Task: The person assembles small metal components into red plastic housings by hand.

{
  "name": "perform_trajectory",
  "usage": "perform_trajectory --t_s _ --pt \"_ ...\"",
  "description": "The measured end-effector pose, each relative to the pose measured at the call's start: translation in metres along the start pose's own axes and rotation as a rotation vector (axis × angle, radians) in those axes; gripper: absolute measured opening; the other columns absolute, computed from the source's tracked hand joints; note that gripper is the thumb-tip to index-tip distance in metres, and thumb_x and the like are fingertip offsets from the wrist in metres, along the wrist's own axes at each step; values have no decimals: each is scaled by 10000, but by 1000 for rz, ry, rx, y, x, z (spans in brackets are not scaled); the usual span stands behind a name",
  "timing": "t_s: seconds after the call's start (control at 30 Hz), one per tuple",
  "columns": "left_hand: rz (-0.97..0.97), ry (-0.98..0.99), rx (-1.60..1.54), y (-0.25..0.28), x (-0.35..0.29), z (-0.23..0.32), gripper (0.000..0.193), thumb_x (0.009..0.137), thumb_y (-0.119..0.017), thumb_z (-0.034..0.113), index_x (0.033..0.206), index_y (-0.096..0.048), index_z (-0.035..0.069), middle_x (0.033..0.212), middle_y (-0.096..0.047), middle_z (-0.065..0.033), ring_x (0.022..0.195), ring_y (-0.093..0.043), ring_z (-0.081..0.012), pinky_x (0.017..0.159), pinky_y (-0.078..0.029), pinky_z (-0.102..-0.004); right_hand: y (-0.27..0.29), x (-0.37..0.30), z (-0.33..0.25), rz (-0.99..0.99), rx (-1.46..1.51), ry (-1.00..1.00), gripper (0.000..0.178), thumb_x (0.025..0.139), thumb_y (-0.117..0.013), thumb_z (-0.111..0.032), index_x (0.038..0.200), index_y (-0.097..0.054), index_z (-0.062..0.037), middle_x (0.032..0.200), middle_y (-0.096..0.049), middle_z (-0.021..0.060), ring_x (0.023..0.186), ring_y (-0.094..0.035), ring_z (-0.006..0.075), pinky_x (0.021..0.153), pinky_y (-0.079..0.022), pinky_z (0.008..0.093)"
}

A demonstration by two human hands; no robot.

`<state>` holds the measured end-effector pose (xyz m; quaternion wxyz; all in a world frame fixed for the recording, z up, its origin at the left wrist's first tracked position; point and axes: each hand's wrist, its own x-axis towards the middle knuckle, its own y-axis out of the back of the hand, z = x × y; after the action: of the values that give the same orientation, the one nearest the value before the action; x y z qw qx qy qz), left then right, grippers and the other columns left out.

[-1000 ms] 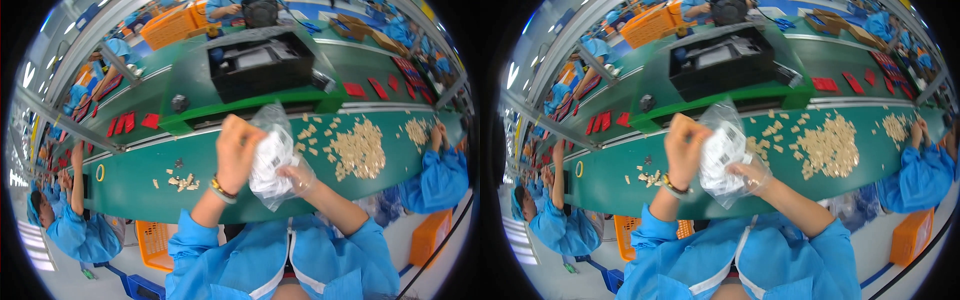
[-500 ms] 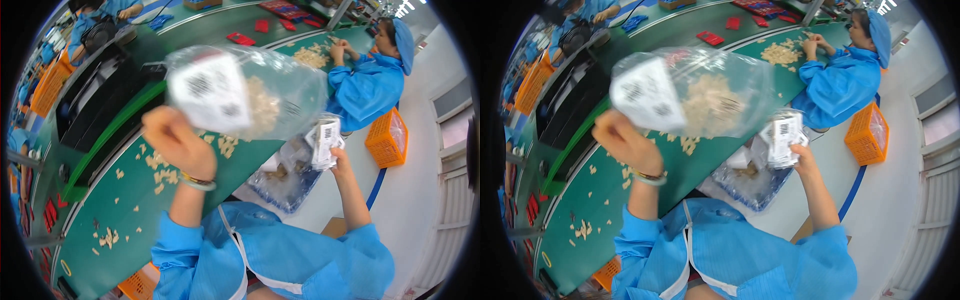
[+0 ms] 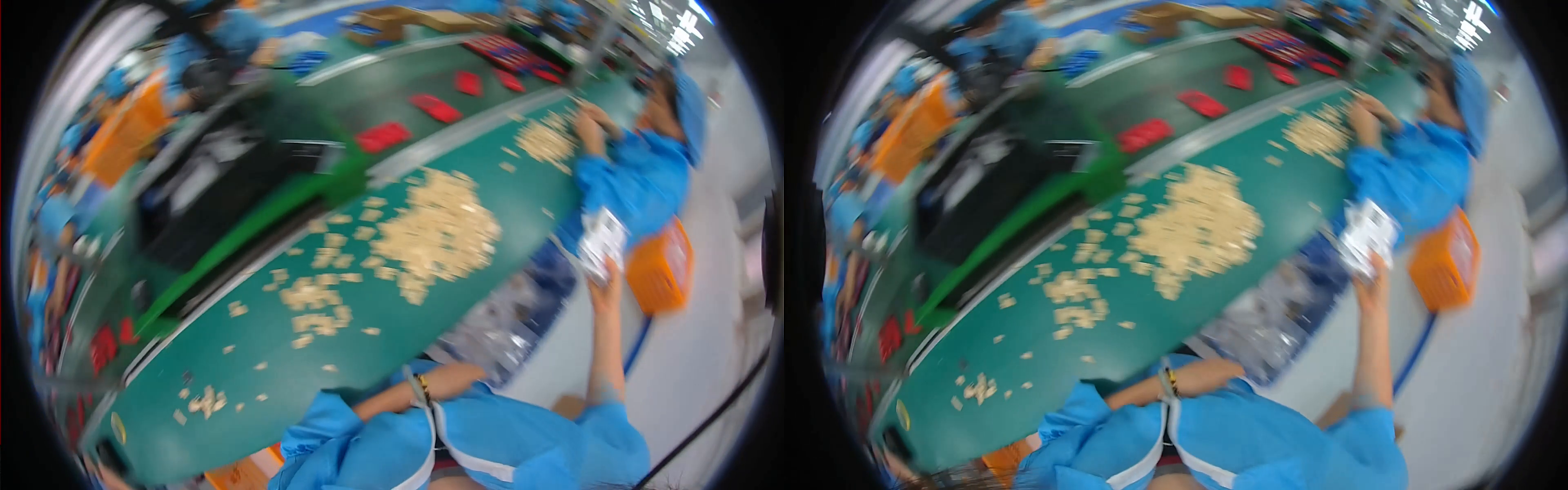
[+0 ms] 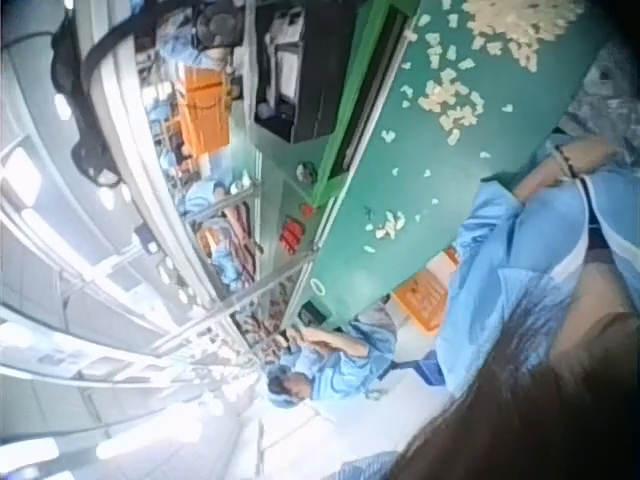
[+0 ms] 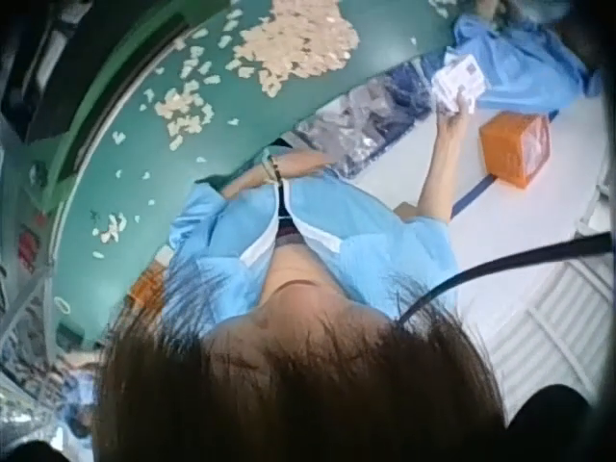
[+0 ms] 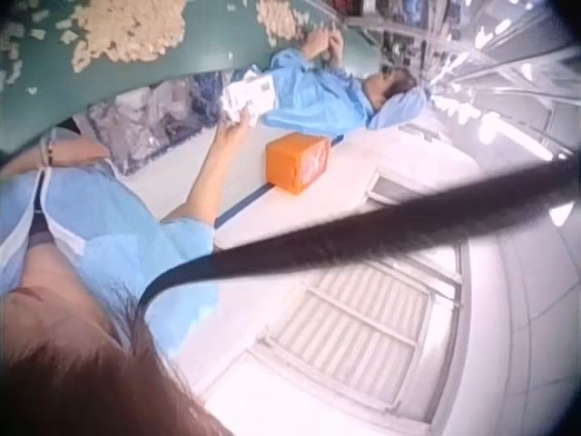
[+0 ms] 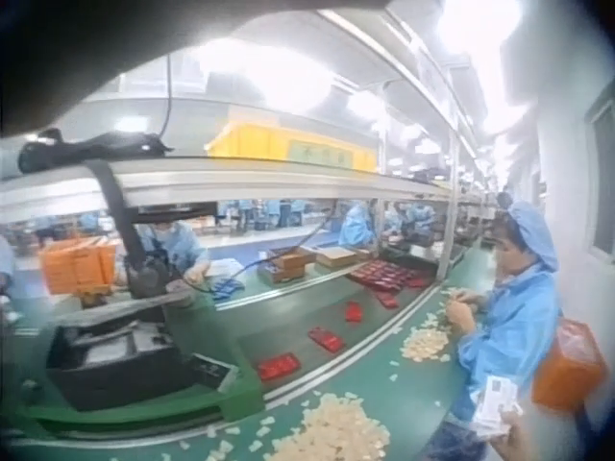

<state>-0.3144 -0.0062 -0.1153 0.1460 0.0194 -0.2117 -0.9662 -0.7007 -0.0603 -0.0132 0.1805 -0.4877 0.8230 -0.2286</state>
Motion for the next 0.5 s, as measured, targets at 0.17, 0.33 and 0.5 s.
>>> perform_trajectory --t_s 0.17,0.33,0.5 --pt "825 176 549 191 -167 137 276 877 -542 47 1147 -597 61 1074 -627 -146 994 -617 -308 861 -502 -383 -86 13 52 -172 48 -47 643 812 -674 -136 1384 -405 -24 1327 -549 120 1197 -554 274 1019 -452 421" --pt "1410 428 1258 344 -325 146 519 732 -679 -11 1233 -561 56 1341 -478 -143 1274 -420 -362 1058 -316 -447 -282 -9 114 -541 -39 -112 733 743 -716 -143 1381 -386 2 1273 -561 107 1157 -566 245 995 -462 371" --pt "1236 478 1248 412 -351 127 439 783 -678 80 1205 -559 96 1234 -578 -130 1140 -543 -341 929 -439 -418 -456 -49 128 -778 -203 472 817 731 -717 15 1427 -293 -37 1303 -517 125 1171 -535 234 989 -454 389"
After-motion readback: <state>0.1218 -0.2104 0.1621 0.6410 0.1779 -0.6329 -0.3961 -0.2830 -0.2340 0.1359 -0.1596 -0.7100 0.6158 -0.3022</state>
